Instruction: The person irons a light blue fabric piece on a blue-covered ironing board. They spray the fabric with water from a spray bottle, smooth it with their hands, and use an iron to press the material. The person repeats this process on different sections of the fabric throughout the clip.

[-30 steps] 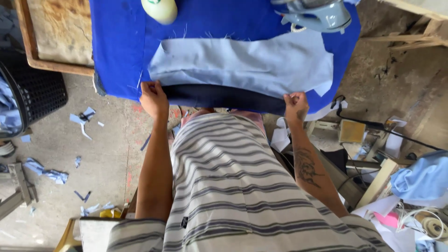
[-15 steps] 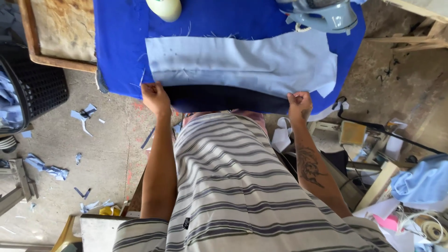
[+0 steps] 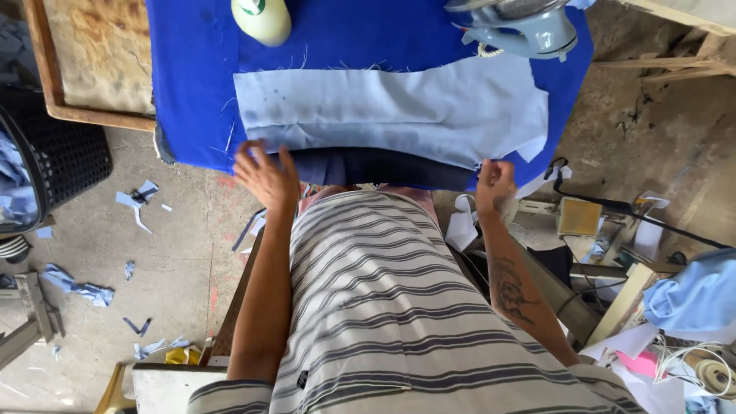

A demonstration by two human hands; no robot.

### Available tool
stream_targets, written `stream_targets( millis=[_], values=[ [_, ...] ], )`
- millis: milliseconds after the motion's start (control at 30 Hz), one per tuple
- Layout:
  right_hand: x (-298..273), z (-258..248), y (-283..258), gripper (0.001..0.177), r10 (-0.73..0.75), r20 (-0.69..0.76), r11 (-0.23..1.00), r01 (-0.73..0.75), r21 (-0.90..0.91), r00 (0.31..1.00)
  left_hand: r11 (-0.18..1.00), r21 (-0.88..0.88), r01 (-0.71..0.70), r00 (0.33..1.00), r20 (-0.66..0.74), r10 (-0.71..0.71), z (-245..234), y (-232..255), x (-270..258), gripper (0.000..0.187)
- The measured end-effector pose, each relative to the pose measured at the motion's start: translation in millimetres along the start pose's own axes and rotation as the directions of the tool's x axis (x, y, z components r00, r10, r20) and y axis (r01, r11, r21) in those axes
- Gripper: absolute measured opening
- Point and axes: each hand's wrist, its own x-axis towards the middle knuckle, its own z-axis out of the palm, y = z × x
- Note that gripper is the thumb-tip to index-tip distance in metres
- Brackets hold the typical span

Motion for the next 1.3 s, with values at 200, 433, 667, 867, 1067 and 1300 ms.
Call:
stream_targets(
  millis=[200, 433, 667, 867, 1067, 1300],
  values=[
    [15, -20, -84, 0.012, -0.447, 0.292, 0.895, 0.423, 0.144, 0.846, 0.772, -0.334, -0.541, 0.8, 0.08, 0.595, 17, 67, -14, 0.04],
    [11, -33, -85, 0.03, -0.549, 0.428, 0.828, 0.537, 0.161, 0.718, 0.728, -0.313, -0.61, 0.631, 0.363, 0.685, 7, 69, -1, 0.066],
    [68, -21, -87, 0.051, -0.208, 0.265, 0.969, 0.162, 0.186, 0.942, 0.745, -0.35, -0.568, 0.692, 0.286, 0.663, -7, 103, -21, 0.063],
    [175, 28, -103, 0.073, 0.138, 0.347, 0.776, -0.319, 0.544, 0.928, 0.517, -0.554, -0.652, 0.569, 0.093, 0.817, 17, 168, -70, 0.04],
    [245, 67, -82, 0.024, 0.088, 0.377, 0.57, -0.357, 0.74, 0.922, 0.498, -0.563, -0.66, 0.484, 0.188, 0.855, 51, 233, -123, 0.045],
    [320, 12, -132, 0.022, -0.489, 0.495, 0.54, -0.196, 0.819, 0.719, 0.626, -0.442, -0.643, 0.674, 0.063, 0.736, 43, 244, -136, 0.039]
  ],
)
